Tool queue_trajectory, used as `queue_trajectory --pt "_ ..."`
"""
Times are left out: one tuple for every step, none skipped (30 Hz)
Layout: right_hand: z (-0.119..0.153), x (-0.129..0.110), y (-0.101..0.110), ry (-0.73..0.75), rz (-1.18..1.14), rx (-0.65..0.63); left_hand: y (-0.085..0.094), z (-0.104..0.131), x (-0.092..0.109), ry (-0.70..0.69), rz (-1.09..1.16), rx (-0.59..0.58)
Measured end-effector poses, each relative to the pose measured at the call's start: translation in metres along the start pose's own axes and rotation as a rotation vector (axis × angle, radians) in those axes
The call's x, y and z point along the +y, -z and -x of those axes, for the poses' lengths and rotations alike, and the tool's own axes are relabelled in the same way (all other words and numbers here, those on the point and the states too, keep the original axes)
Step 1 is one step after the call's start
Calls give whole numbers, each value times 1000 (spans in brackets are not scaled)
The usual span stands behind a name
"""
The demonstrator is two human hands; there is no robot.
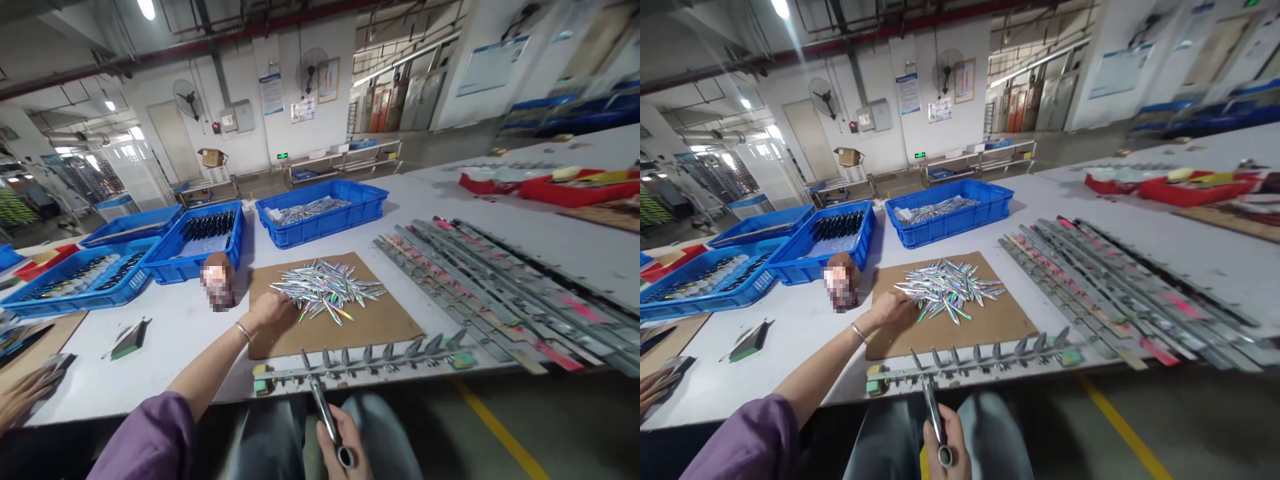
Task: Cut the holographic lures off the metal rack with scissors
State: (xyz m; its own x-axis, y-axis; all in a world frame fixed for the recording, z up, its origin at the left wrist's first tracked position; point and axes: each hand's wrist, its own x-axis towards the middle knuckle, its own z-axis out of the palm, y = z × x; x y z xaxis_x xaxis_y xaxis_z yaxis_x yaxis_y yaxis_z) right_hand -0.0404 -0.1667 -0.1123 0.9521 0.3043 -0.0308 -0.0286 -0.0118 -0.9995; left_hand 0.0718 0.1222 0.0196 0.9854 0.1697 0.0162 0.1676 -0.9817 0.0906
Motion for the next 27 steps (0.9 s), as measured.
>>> queue_trajectory --pt "2 0 7 -11 23 -28 4 14 -3 -15 24 24" --pt "4 0 15 -21 47 -62 9 27 -7 -37 60 51" --pt "7 -1 21 -27 73 -118 14 40 -10 -62 104 75" --pt "9 -3 25 -27 91 -153 19 51 -12 -79 154 94" --pt "11 -7 27 -27 100 -179 23 61 -13 -85 207 100" --pt "12 -11 28 -31 102 -197 26 68 -13 -76 262 96" --pt "13 -17 26 -31 97 -195 26 73 -13 -55 319 80" --pt "13 -23 23 -29 86 -197 25 76 -11 -24 380 56" --pt "13 -29 19 -25 72 -197 21 78 -8 17 448 34" --pt "13 -35 14 -16 66 -203 15 79 -5 58 524 14" --pt "12 -41 10 -1 70 -214 8 80 -1 94 608 1" --pt "11 -45 6 18 83 -225 1 81 3 121 696 -3" --pt "10 -47 2 41 105 -233 -5 82 6 136 785 -8" --pt "8 -48 -2 66 133 -232 -10 84 9 141 870 -7" --pt "7 -48 -5 90 165 -224 -13 86 10 138 946 -1" --pt "5 -47 -9 113 199 -208 -13 87 10 128 1009 12" --pt "2 -45 -13 137 235 -190 -11 89 9 113 1054 32" --pt "0 -43 -17 164 278 -174 -7 90 6 93 1080 57" --pt "-1 -41 -22 193 323 -160 -2 91 3 67 1080 84" --pt "-2 -39 -26 224 365 -153 2 91 0 38 1053 109" --pt "-2 -38 -30 255 400 -151 6 92 -2 14 1007 127" --pt "0 -36 -33 281 420 -153 8 94 -3 0 953 136" --pt "2 -34 -35 314 446 -156 8 97 -3 -2 899 132" --pt "5 -31 -35 348 467 -164 5 100 -1 14 853 121" --pt "6 -25 -33 388 496 -158 0 102 2 38 844 72" --pt "6 -18 -31 483 612 -137 -7 104 5 60 841 10" --pt "4 -8 -27 581 713 -121 -16 104 8 82 818 -26"
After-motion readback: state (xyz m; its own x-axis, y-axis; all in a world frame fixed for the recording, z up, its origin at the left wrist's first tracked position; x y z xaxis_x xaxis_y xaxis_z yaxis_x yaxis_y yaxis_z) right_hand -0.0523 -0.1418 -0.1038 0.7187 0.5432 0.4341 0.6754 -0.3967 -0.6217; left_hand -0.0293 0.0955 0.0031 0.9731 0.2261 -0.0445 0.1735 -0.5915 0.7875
